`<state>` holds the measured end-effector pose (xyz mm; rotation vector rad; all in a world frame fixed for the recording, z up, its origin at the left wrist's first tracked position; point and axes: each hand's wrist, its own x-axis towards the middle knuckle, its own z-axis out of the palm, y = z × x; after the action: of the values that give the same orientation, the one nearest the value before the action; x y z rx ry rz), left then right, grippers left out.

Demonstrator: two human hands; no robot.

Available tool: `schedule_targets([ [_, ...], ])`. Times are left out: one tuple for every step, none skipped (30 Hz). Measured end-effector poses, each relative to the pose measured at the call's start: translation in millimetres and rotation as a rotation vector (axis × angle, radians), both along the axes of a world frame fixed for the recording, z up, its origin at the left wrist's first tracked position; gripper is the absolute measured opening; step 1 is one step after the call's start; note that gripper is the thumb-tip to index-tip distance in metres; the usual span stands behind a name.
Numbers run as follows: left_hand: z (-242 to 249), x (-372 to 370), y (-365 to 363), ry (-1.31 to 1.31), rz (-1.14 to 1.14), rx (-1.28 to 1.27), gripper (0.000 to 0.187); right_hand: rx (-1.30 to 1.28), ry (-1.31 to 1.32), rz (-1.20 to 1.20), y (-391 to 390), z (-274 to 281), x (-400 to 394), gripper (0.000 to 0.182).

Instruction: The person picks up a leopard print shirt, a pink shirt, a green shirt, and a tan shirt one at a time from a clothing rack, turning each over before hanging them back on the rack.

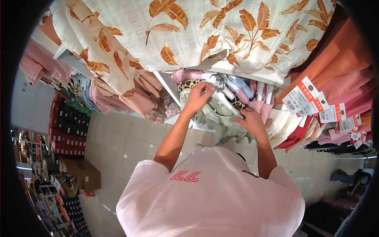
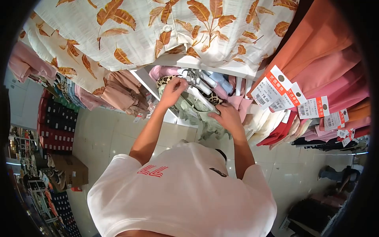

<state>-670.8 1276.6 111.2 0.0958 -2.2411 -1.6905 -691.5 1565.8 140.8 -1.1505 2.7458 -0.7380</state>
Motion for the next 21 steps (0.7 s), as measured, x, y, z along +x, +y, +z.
schedule_targets([
  [8.9,4.6,-2.8,-0.019,-0.060,-0.101,0.039,-0.175,-0.007,-0.020,-7.6,-0.7,-2.9,0.029],
  [9.8,5.8,-2.6,-0.020,-0.073,-0.099,0.039,-0.172,-0.007,-0.033,-17.0,1.4,-10.4,0.029],
  [9.8,7.5,-0.8,0.012,-0.040,-0.246,0.040,-0.286,0.079,-0.044,-27.6,4.6,-19.6,0.030],
  [9.8,8.5,0.9,0.048,-0.007,-0.394,0.042,-0.400,0.169,-0.054,-38.1,8.3,-28.2,0.032],
  [10.1,8.8,2.8,0.013,0.004,-0.368,0.052,-0.398,0.175,-0.066,-49.0,10.1,-35.6,0.032],
  [9.7,6.5,3.9,0.015,-0.007,-0.364,0.052,-0.355,0.054,-0.074,-59.7,6.9,-40.6,0.034],
  [7.8,6.0,6.2,0.032,0.030,-0.405,0.053,-0.311,-0.071,-0.084,-67.7,-0.3,-45.4,0.037],
  [5.4,8.0,9.8,0.046,0.063,-0.445,0.055,-0.211,-0.093,-0.085,-74.8,-26.0,-55.8,0.039],
  [4.8,9.2,13.7,0.077,0.111,-0.496,0.057,-0.113,-0.112,-0.087,-79.4,-47.0,-64.5,0.041],
  [4.3,8.1,15.6,0.092,0.168,-0.550,0.057,-0.137,-0.185,-0.086,-86.4,-41.1,-61.7,0.041],
  [3.4,7.7,16.7,0.081,0.178,-0.551,0.057,-0.150,-0.279,-0.073,-91.9,-37.6,-63.9,0.041],
  [7.1,10.3,18.6,0.065,0.190,-0.553,0.057,-0.164,-0.377,-0.057,-92.5,-33.4,-61.5,0.040],
  [5.1,9.2,18.6,0.072,0.209,-0.563,0.057,-0.159,-0.376,-0.065,-87.4,-27.9,-57.0,0.040],
  [5.1,9.0,19.2,0.072,0.205,-0.559,0.057,-0.157,-0.281,-0.077,-82.0,-21.7,-53.3,0.040],
  [5.4,9.8,18.8,0.038,0.212,-0.571,0.059,-0.157,-0.186,-0.084,-78.2,-11.0,-48.1,0.039],
  [8.8,13.0,20.0,0.004,0.220,-0.586,0.061,-0.159,-0.188,-0.081,-70.6,-2.7,-43.6,0.039],
  [12.1,17.2,22.4,-0.003,0.229,-0.595,0.065,-0.177,-0.187,-0.115,-57.3,5.9,-38.8,0.038],
  [10.5,18.3,23.9,-0.002,0.226,-0.598,0.065,-0.195,-0.183,-0.152,-42.2,17.2,-33.9,0.037],
  [5.7,16.2,23.7,0.019,0.257,-0.604,0.065,-0.197,-0.146,-0.178,-25.4,34.1,-20.8,0.037],
  [1.1,13.7,24.1,0.041,0.288,-0.607,0.066,-0.186,-0.128,-0.202,-5.4,36.3,-11.9,0.037],
  [-2.7,11.5,24.3,0.051,0.294,-0.594,0.068,-0.173,-0.111,-0.223,14.7,37.9,-2.5,0.038],
])
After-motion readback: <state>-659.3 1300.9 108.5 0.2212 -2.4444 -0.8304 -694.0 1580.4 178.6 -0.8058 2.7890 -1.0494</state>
